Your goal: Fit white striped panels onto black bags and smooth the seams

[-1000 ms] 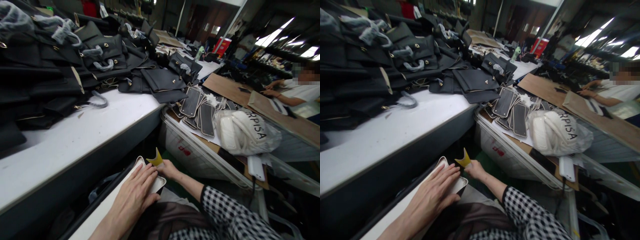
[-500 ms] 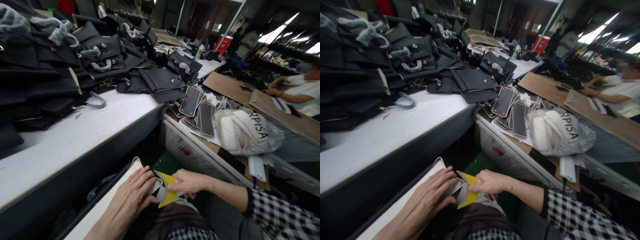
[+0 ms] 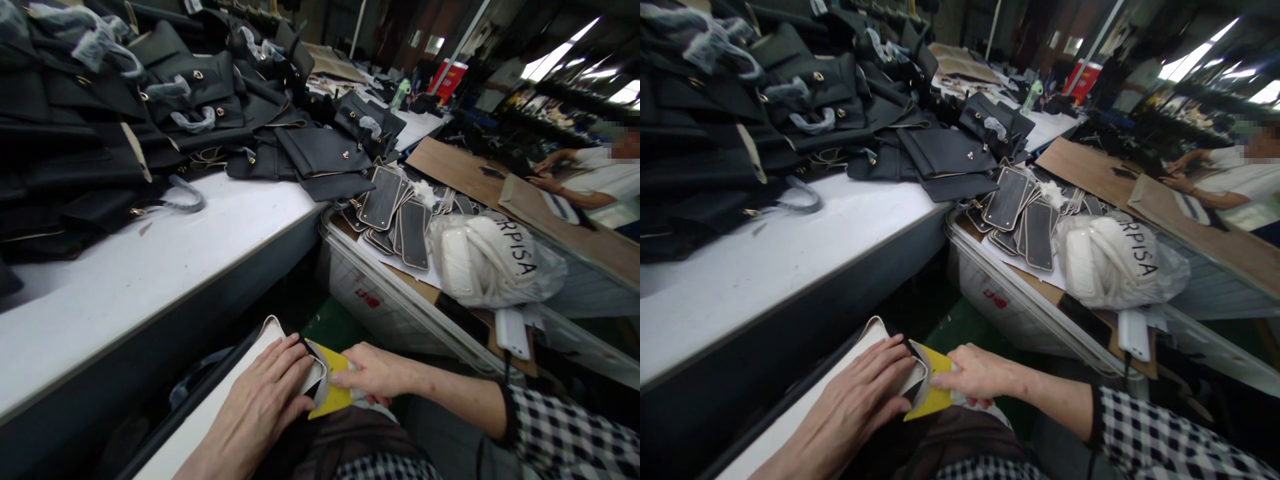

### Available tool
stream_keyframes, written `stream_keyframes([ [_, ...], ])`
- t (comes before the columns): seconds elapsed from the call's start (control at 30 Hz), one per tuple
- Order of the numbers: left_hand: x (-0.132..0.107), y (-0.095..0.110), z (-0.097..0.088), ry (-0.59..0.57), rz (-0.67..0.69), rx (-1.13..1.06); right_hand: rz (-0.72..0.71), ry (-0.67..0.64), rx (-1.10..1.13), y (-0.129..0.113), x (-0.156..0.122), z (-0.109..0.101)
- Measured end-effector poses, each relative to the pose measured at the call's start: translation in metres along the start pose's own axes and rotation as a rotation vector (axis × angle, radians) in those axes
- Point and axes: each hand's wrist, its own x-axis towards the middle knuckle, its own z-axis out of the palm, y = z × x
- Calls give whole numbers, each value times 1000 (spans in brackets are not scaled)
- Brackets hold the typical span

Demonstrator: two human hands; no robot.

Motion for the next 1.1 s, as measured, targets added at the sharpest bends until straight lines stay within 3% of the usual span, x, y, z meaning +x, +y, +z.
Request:
stream_keyframes([
  [0.3,-1,-1,3,-1,-18,-4,-16,44,-116,-5,-1,-2],
  [0.6,-2,-2,2,5,-28,-32,43,-25,-21,-9,2,-2],
  [0.97,-8,-5,7,-35,-85,-132,30,-54,117,-2,9,12],
  [1.1,-8,-4,7,-45,-109,-171,87,-61,207,3,13,21],
])
